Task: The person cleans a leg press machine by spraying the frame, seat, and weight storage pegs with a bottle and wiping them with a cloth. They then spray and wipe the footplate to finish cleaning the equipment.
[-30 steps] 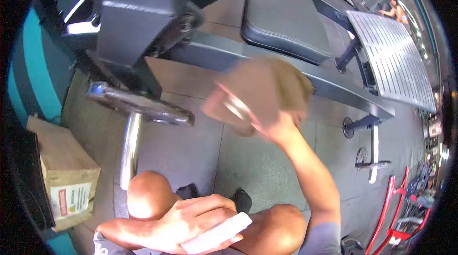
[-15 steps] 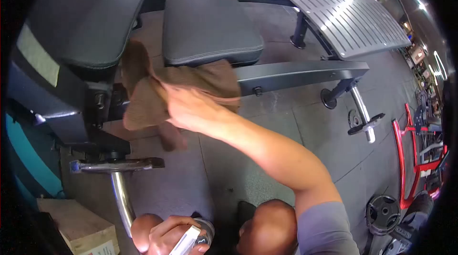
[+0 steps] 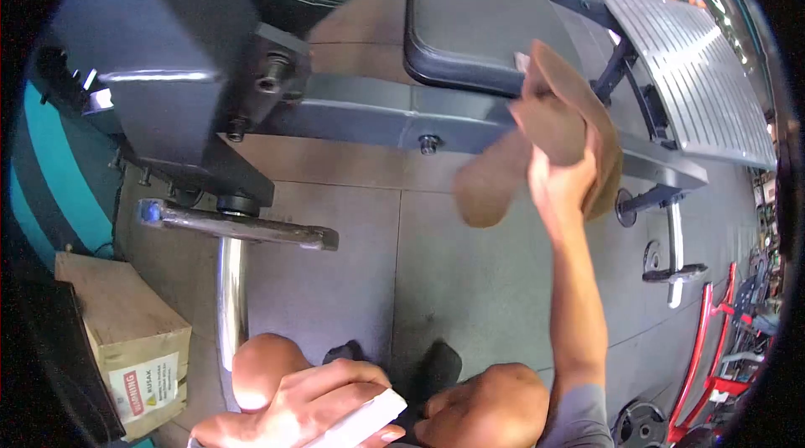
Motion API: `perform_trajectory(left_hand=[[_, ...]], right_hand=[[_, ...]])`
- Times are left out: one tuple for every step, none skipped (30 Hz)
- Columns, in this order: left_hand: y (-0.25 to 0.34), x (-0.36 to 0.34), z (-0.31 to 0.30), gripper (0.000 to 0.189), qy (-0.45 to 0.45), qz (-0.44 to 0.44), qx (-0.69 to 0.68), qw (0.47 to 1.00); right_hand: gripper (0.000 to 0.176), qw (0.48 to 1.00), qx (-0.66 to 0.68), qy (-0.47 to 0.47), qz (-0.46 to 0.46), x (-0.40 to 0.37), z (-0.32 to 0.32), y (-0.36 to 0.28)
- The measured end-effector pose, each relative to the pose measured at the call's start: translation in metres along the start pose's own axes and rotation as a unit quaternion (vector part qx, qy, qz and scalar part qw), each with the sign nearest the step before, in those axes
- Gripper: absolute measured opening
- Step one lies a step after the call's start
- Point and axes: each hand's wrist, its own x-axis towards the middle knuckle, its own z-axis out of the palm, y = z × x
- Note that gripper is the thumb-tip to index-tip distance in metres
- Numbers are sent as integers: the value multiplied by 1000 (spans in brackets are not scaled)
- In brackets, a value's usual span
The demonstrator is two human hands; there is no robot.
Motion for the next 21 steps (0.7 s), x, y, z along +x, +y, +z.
perform_trajectory(left_hand=[[-3, -1, 2, 29, 4, 7, 3, 1000], [-5, 2, 4, 29, 2, 18, 2, 1000], [9, 12, -2, 31, -19, -17, 86, 996], [6, 8, 3, 38, -21, -38, 95, 995], [5, 6, 6, 41, -22, -59, 99, 993], [6, 6, 8, 44, -20, -78, 108, 991], [8, 3, 9, 48, -22, -98, 114, 988], [7, 1, 11, 51, -14, -113, 122, 986], [7, 2, 11, 54, -1, -132, 129, 983], [7, 4, 10, 56, 6, -129, 122, 984], [8, 5, 10, 58, 17, -129, 114, 985], [8, 5, 13, 61, 27, -135, 105, 985], [8, 3, 17, 63, 41, -164, 102, 980], [8, 5, 23, 64, 50, -181, 99, 977], [12, 10, 26, 64, 58, -199, 103, 973], [15, 14, 27, 65, 63, -214, 114, 968], [16, 17, 29, 65, 53, -219, 124, 966], [18, 22, 32, 67, 46, -210, 138, 967], [18, 20, 34, 62, 40, -192, 149, 969], [16, 19, 36, 57, 40, -173, 152, 972], [16, 25, 39, 53, 40, -175, 157, 971]], right_hand=[[48, 994, 35, 10, 99, -1, 12, -25], [45, 998, 60, -9, 30, -11, 22, -33], [43, 992, -34, -108, 61, -27, 29, -48], [42, 950, -58, -302, 57, -30, 29, -68], [41, 924, 20, -382, 4, -58, 51, -59], [33, 870, 78, -484, -43, -89, 94, -50], [37, 929, 115, -329, -128, -112, 93, -45], [41, 952, 142, -159, -221, -127, 90, -43], [44, 948, 229, -178, -133, -141, 86, -39], [47, 927, 315, -197, -48, -140, 75, -37], [43, 910, 375, -177, 14, -139, 64, -33], [42, 925, 356, -107, 77, -141, 72, -30], [42, 930, 333, -36, 150, -145, 83, -29], [43, 926, 309, 40, 213, -142, 95, -25], [44, 879, 403, 18, 254, -130, 96, -23], [47, 817, 498, 3, 291, -112, 95, -26], [47, 825, 488, 19, 285, -102, 106, -21], [47, 832, 477, 35, 280, -92, 117, -16], [46, 849, 461, 47, 255, -90, 117, -6], [47, 853, 456, 65, 244, -87, 113, 7], [47, 858, 450, 83, 233, -84, 107, 18]])
